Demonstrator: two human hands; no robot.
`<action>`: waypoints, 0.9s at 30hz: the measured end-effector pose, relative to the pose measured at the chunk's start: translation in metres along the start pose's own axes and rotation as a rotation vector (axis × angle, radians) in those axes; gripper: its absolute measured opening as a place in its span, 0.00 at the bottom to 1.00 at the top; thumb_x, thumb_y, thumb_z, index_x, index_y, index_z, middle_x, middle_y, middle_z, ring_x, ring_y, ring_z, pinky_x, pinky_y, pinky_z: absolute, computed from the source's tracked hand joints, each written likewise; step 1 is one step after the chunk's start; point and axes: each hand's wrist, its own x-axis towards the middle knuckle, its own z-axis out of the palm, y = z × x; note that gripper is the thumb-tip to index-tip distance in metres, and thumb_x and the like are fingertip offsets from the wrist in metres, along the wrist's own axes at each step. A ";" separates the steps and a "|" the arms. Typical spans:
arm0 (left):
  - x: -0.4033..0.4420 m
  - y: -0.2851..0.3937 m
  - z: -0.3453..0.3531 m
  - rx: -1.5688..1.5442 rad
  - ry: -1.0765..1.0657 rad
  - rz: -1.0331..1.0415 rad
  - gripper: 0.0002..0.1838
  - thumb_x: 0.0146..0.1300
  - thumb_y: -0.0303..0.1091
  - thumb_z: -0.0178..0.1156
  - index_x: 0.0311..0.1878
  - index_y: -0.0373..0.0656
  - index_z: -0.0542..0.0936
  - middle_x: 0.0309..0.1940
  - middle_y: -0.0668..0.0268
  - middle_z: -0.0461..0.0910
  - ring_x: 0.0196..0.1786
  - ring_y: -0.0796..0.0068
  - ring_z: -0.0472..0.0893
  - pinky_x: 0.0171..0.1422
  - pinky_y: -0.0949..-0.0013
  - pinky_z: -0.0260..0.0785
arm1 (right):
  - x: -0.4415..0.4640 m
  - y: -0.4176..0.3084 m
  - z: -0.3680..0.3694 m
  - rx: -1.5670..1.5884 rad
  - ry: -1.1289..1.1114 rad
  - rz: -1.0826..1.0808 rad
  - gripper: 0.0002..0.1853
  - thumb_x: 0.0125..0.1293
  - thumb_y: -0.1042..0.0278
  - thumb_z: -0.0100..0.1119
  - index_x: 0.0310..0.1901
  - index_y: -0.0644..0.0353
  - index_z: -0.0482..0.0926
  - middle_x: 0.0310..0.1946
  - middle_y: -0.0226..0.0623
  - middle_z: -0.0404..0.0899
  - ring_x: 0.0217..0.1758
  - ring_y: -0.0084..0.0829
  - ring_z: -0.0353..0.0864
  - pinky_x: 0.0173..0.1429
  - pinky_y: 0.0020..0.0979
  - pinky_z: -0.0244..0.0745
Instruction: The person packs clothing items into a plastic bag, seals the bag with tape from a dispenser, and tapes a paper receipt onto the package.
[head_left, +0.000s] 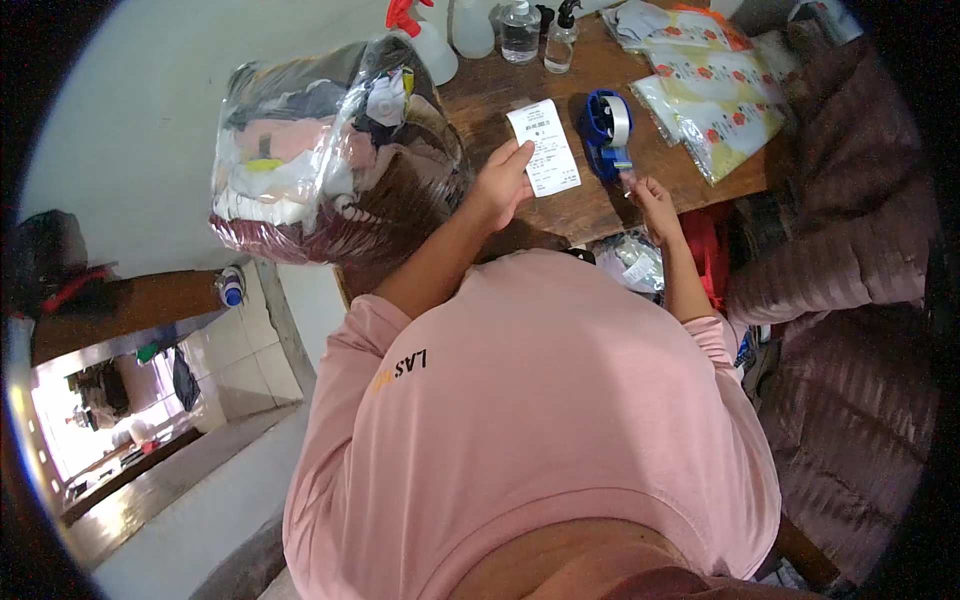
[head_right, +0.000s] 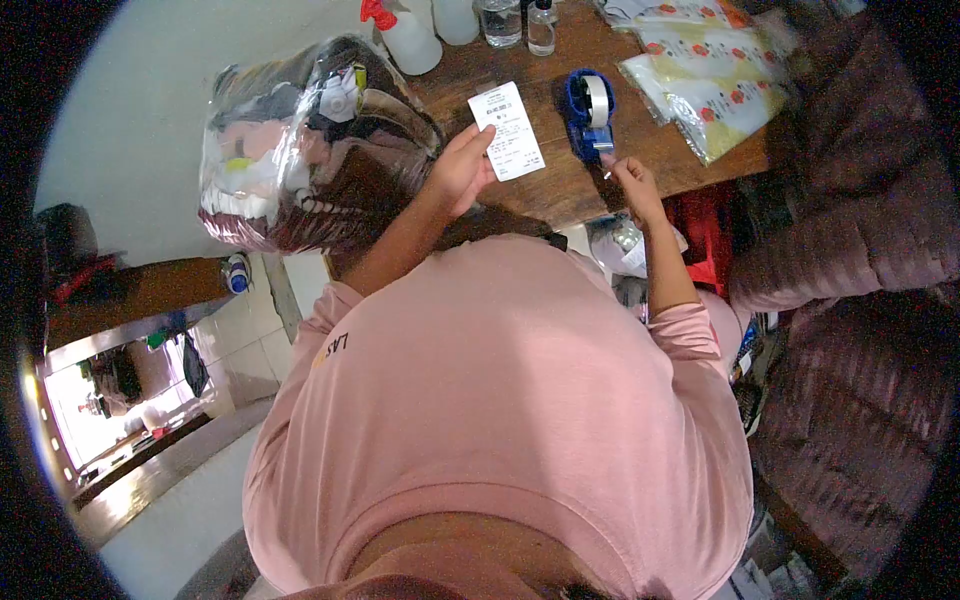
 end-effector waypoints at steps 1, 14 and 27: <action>0.003 -0.001 -0.001 -0.022 -0.004 -0.005 0.16 0.69 0.36 0.42 0.55 0.37 0.66 0.49 0.60 0.72 0.51 0.67 0.75 0.55 0.60 0.69 | 0.002 0.002 0.001 -0.012 0.021 0.059 0.14 0.61 0.60 0.58 0.25 0.61 0.71 0.25 0.28 0.74 0.28 0.20 0.68 0.36 0.23 0.64; 0.012 -0.002 -0.006 -0.122 0.070 0.044 0.16 0.69 0.35 0.40 0.56 0.38 0.65 0.49 0.59 0.73 0.51 0.65 0.75 0.55 0.58 0.69 | -0.020 -0.046 0.029 0.191 -0.027 -0.026 0.13 0.66 0.59 0.50 0.33 0.62 0.72 0.30 0.38 0.78 0.36 0.25 0.78 0.44 0.26 0.71; 0.004 0.006 0.003 -0.122 0.027 0.085 0.16 0.69 0.35 0.40 0.54 0.36 0.64 0.50 0.57 0.72 0.51 0.64 0.75 0.58 0.59 0.67 | -0.058 -0.120 0.106 0.113 -0.405 -0.199 0.13 0.68 0.63 0.47 0.33 0.64 0.72 0.31 0.35 0.78 0.32 0.22 0.76 0.40 0.24 0.71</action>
